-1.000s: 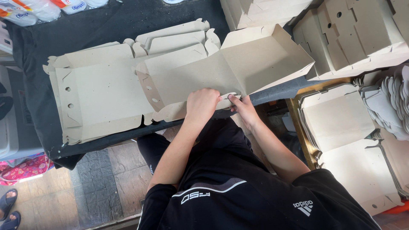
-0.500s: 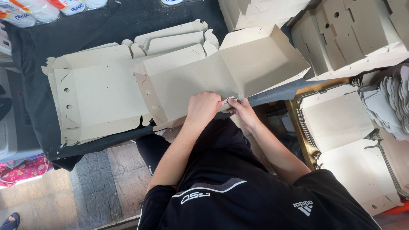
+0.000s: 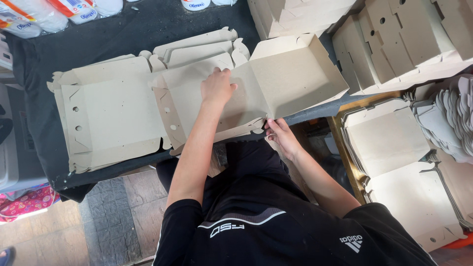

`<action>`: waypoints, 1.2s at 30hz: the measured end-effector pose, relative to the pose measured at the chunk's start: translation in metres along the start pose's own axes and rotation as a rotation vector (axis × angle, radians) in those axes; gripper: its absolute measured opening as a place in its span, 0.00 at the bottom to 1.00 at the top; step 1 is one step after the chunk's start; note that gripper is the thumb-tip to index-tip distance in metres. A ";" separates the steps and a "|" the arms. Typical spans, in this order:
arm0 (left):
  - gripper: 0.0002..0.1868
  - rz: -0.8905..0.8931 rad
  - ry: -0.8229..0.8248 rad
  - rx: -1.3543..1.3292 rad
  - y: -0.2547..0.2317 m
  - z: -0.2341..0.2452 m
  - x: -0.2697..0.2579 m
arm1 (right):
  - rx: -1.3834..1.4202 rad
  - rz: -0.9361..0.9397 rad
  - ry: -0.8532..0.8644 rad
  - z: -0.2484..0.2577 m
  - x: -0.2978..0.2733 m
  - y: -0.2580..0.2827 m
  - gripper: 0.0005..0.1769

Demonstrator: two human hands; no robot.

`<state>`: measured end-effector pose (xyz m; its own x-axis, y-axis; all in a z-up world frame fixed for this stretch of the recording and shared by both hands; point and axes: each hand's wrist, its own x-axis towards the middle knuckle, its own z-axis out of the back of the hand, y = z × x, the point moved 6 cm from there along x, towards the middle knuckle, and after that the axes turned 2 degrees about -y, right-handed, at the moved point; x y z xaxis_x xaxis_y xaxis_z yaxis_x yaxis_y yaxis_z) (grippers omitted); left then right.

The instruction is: The person folds flat cardboard sheets into boxes by hand and stacks them onto a pile.

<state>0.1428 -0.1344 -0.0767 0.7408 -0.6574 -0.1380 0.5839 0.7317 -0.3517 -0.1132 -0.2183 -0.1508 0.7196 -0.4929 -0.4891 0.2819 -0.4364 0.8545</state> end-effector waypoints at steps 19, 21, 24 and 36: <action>0.09 0.136 -0.252 -0.011 0.044 -0.004 0.043 | 0.097 -0.034 0.063 0.015 -0.006 0.011 0.20; 0.06 0.093 -0.341 -0.114 0.035 -0.001 0.033 | -0.078 -0.130 0.201 0.009 -0.010 0.011 0.24; 0.06 0.046 -0.457 -0.190 0.021 0.008 0.010 | -0.389 -0.144 0.353 0.004 -0.026 0.031 0.23; 0.12 -0.337 -1.114 -0.062 -0.053 0.073 -0.070 | -0.669 0.646 0.044 -0.007 -0.069 0.197 0.16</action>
<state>0.0841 -0.1135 0.0191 0.4511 -0.2725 0.8498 0.8122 0.5201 -0.2643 -0.1028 -0.2649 0.0529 0.8842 -0.4535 0.1122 0.1153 0.4446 0.8883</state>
